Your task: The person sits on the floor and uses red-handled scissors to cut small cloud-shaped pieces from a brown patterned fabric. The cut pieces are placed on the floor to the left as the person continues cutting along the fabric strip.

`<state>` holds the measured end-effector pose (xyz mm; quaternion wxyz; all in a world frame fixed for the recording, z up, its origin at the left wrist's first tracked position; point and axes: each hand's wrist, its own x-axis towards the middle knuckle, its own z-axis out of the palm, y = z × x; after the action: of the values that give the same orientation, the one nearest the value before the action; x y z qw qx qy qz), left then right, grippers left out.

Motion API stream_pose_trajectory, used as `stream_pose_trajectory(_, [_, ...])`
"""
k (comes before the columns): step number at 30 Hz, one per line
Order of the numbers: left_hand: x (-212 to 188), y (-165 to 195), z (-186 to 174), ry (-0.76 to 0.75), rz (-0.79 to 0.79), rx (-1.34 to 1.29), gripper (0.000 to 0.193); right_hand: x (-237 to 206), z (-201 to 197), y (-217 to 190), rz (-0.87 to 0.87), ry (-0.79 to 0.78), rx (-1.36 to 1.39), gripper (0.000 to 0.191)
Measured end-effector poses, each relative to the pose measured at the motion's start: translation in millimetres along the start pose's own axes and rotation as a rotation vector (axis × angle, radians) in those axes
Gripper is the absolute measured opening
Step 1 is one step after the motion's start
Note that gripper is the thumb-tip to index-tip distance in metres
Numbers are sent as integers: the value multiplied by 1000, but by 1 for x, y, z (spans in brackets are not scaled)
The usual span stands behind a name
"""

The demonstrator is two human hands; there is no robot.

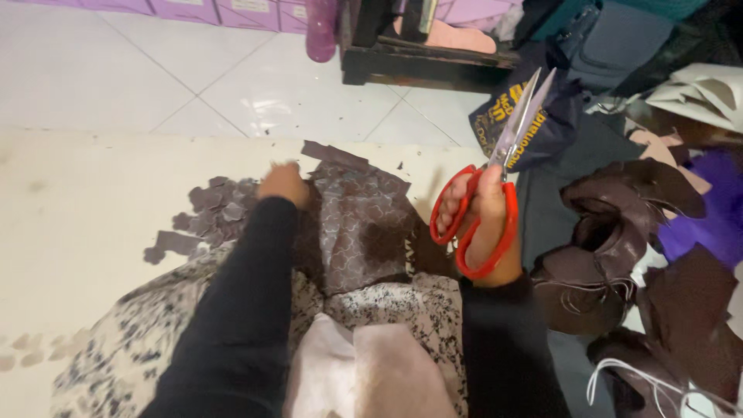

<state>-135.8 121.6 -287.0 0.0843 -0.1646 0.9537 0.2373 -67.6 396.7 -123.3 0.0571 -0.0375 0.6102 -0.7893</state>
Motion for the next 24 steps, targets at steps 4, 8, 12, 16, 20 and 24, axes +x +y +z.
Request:
stream_pose_trajectory(4, [-13, 9, 87, -120, 56, 11, 27, 0, -8, -9, 1, -1, -13, 57])
stream_pose_trajectory(8, [-13, 17, 141, -193, 123, -74, 33, 3, -14, -10, 20, 27, -42, 59])
stream_pose_trajectory(12, [11, 27, 164, -46, -23, -238, 37, 12, -28, -8, 112, 72, -86, 59])
stream_pose_trajectory(16, [40, 28, 177, 133, -20, -237, 44, 21, -40, 2, 134, 17, -2, 62])
stream_pose_trajectory(20, [55, 30, 191, 143, -127, -245, 43, 19, -48, 5, 185, 14, 6, 64])
stream_pose_trajectory(24, [55, 28, 205, 207, -163, -407, 29, 14, -47, -1, 214, 66, -108, 64])
